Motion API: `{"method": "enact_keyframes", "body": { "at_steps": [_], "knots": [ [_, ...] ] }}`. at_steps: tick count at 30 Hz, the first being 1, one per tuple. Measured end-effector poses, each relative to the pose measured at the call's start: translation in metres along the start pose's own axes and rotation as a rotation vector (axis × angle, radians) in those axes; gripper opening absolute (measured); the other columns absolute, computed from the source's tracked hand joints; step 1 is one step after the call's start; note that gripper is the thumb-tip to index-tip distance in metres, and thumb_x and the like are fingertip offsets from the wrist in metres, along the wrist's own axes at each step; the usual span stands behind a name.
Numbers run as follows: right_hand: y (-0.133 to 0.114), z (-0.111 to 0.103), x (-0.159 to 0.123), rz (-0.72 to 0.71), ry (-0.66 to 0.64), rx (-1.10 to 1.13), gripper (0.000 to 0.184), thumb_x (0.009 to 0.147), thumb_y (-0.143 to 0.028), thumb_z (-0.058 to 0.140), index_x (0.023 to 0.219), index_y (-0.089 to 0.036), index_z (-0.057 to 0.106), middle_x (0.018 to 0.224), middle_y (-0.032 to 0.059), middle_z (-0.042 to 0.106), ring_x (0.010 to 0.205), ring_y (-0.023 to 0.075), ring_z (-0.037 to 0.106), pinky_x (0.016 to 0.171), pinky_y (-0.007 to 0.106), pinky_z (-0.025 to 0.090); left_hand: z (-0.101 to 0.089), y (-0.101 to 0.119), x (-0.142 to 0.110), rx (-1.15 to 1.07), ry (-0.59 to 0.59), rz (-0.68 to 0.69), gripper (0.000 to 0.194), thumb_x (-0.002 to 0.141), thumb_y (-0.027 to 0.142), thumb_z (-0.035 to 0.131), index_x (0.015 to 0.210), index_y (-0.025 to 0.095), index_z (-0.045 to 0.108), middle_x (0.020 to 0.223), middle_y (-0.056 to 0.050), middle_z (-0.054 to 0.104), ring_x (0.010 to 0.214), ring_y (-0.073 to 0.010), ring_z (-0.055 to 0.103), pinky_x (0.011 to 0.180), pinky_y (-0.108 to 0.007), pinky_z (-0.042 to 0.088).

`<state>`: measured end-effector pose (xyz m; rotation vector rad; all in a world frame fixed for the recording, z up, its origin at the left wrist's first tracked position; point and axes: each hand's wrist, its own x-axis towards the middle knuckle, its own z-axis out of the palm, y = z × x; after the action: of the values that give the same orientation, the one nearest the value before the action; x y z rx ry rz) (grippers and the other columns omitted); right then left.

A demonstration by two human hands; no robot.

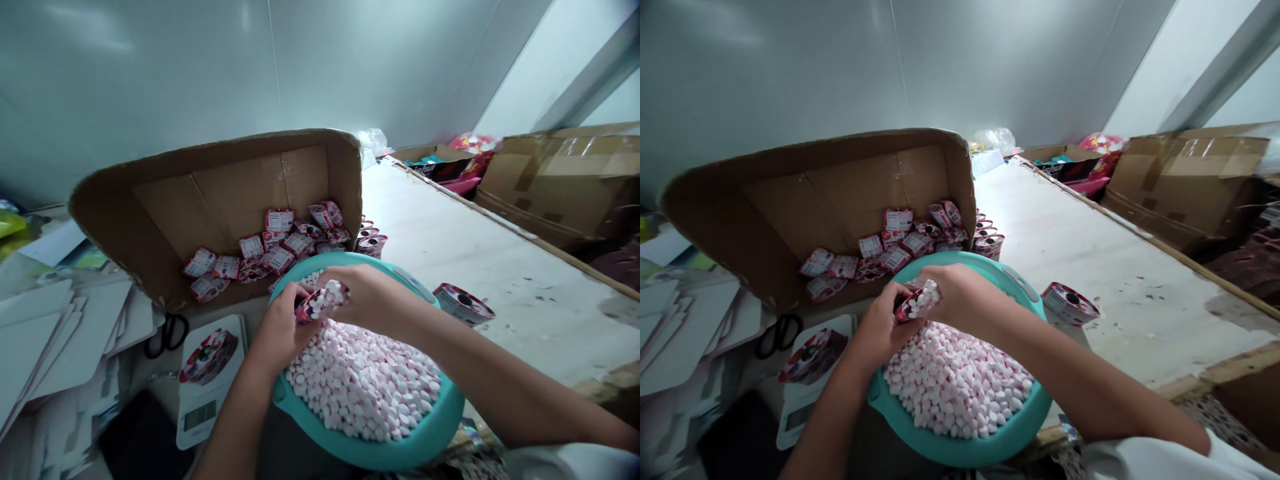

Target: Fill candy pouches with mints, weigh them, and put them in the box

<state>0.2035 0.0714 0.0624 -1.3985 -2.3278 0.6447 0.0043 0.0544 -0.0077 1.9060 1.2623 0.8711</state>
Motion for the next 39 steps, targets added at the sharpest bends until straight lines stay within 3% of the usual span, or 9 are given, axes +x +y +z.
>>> {"method": "enact_keyframes", "body": {
  "at_steps": [5,8,12,17,24,28,32,35,39],
  "knots": [
    [0.003,-0.004,-0.017,-0.113,0.056,0.093,0.03,0.083,-0.028,0.073,0.114,-0.026,0.069,0.111,0.004,0.072,0.092,0.0185,0.067,0.072,0.028,0.052,0.0,0.0,0.001,0.004,-0.007,-0.009,0.031,0.083,0.032,0.071,0.106,0.022,0.052,0.105,-0.004,0.065,0.097,-0.0222,0.062,0.085,-0.032,0.048],
    [0.011,0.001,-0.025,-0.105,0.126,0.113,0.025,0.092,-0.031,0.065,0.116,-0.026,0.067,0.119,0.0066,0.068,0.104,0.0208,0.067,0.083,0.033,0.055,0.0,0.002,0.001,0.004,-0.008,-0.018,0.032,0.085,0.038,0.07,0.107,0.022,0.053,0.106,-0.004,0.065,0.097,-0.0225,0.062,0.086,-0.033,0.048],
    [0.022,0.018,-0.026,-0.03,0.152,0.06,0.026,0.093,-0.037,0.063,0.115,-0.022,0.067,0.12,0.0103,0.067,0.106,0.0254,0.067,0.085,0.039,0.056,0.001,0.001,0.0,0.011,0.002,-0.004,0.032,0.086,0.038,0.071,0.108,0.022,0.054,0.105,-0.003,0.066,0.096,-0.0221,0.063,0.086,-0.032,0.049],
    [0.02,0.033,-0.023,-0.095,0.164,0.004,0.028,0.095,-0.03,0.06,0.119,-0.018,0.068,0.115,0.0118,0.066,0.102,0.0243,0.067,0.09,0.042,0.056,0.002,0.002,0.001,-0.021,-0.002,-0.018,0.031,0.084,0.028,0.069,0.112,0.022,0.056,0.105,-0.003,0.067,0.094,-0.0217,0.064,0.085,-0.032,0.049],
    [0.01,0.028,-0.026,-0.301,0.114,0.172,0.014,0.092,-0.017,0.057,0.098,-0.02,0.069,0.106,0.0087,0.068,0.101,0.0206,0.064,0.089,0.036,0.055,0.002,0.004,0.001,-0.047,-0.01,-0.008,0.038,0.078,0.015,0.068,0.114,0.02,0.057,0.112,-0.005,0.067,0.102,-0.0232,0.063,0.09,-0.032,0.048],
    [0.015,0.025,-0.025,-0.366,0.157,0.339,0.013,0.092,-0.015,0.056,0.096,-0.021,0.066,0.093,0.0051,0.07,0.087,0.0171,0.066,0.078,0.032,0.055,0.001,0.003,0.0,-0.044,-0.022,0.001,0.035,0.082,0.025,0.071,0.114,0.02,0.057,0.112,-0.005,0.066,0.105,-0.0238,0.061,0.091,-0.033,0.046],
    [0.025,0.03,-0.022,-0.317,0.255,0.192,0.022,0.09,-0.012,0.056,0.107,-0.02,0.066,0.103,0.0092,0.069,0.095,0.0216,0.066,0.08,0.036,0.056,0.001,0.004,0.0,-0.023,-0.016,0.004,0.035,0.086,0.036,0.07,0.114,0.021,0.057,0.111,-0.005,0.066,0.102,-0.0232,0.061,0.09,-0.033,0.046],
    [0.026,0.035,-0.02,-0.365,0.217,0.103,0.031,0.086,-0.009,0.057,0.112,-0.021,0.066,0.111,0.0113,0.067,0.107,0.0252,0.063,0.089,0.041,0.055,0.002,0.004,0.001,-0.029,-0.013,0.01,0.035,0.086,0.035,0.071,0.114,0.02,0.056,0.11,-0.005,0.066,0.101,-0.0223,0.062,0.089,-0.032,0.046],
    [0.02,0.033,-0.022,-0.442,0.143,0.232,0.024,0.086,-0.008,0.056,0.101,-0.021,0.069,0.102,0.0084,0.068,0.096,0.0203,0.064,0.083,0.035,0.055,0.002,0.003,0.001,-0.06,-0.024,0.032,0.036,0.081,0.022,0.071,0.113,0.02,0.057,0.112,-0.004,0.065,0.105,-0.0216,0.061,0.092,-0.031,0.046]
  ]
}}
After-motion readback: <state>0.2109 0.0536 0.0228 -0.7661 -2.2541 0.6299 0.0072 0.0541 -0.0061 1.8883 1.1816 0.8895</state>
